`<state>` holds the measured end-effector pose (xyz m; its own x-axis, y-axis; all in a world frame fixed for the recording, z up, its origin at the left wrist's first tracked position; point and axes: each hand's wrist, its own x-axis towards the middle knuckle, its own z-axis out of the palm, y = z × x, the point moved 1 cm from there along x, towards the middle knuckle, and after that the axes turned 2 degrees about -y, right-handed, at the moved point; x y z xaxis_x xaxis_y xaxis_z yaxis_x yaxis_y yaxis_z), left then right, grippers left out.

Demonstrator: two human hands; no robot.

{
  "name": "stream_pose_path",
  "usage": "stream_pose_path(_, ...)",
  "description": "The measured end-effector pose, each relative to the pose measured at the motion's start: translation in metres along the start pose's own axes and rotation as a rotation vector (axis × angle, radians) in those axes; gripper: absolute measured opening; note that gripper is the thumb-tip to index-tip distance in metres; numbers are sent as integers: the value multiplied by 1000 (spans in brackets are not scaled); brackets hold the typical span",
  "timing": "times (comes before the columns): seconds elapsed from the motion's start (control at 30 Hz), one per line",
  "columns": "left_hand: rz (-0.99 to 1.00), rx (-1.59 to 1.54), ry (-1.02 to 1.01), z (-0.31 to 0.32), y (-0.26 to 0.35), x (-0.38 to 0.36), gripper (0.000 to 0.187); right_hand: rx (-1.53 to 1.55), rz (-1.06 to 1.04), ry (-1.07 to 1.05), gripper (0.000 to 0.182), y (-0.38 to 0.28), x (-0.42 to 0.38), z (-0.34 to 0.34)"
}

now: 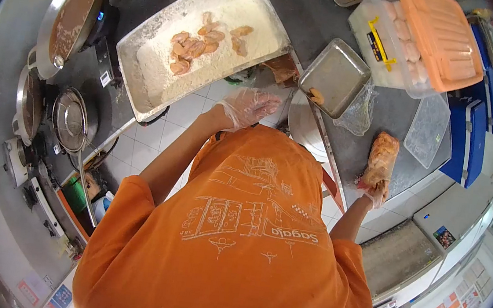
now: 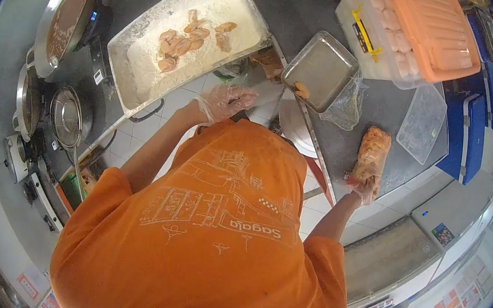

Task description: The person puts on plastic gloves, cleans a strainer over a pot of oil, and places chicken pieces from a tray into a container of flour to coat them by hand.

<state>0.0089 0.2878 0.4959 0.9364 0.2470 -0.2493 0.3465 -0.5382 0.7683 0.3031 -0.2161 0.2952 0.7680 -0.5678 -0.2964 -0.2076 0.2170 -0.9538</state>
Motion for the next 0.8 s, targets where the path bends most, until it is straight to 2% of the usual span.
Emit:
stream_pose_path(0.03,-9,-66,-4,-7,-1,-1,31,-6,-4,-4,14,-8,-3,-1)
stream_pose_path(0.1,-9,-39,-13,-15,-11,-1,37,-184,5,-29,31,-22,-7,-1)
stream_pose_path(0.17,-5,-14,-33,-20,-24,0,43,-265,6,-16,26,-25,-14,4)
stream_pose_path(0.23,47,-320,22,-20,-37,1,42,-350,4,-4,22,-26,-10,0)
stream_pose_path(0.3,67,-222,18,-35,-37,3,41,-162,8,-69,7,-16,6,-9)
stream_pose_path(0.33,87,-115,11,-45,-35,2,40,-169,5,-69,7,-21,-3,-8)
stream_pose_path(0.47,90,-102,-30,-76,-36,-3,38,-40,-106,138,16,-44,-40,7)
stream_pose_path(0.53,169,-166,0,-85,-37,-7,37,-15,-138,198,20,-52,-61,6)
stream_pose_path(0.63,110,-290,-86,-97,-32,-8,37,23,-266,-6,17,-71,-86,6)
stream_pose_path(0.67,113,-300,-87,-95,-34,-6,37,18,-275,-6,17,-75,-92,9)
stream_pose_path(0.73,154,-349,-98,-84,-41,-2,35,-62,-286,-46,19,-88,-119,24)
stream_pose_path(0.77,153,-361,-98,-77,-45,2,35,-20,-187,-110,27,-94,-129,31)
stream_pose_path(0.8,193,-329,-90,-69,-50,7,34,-31,-194,-113,27,-97,-140,38)
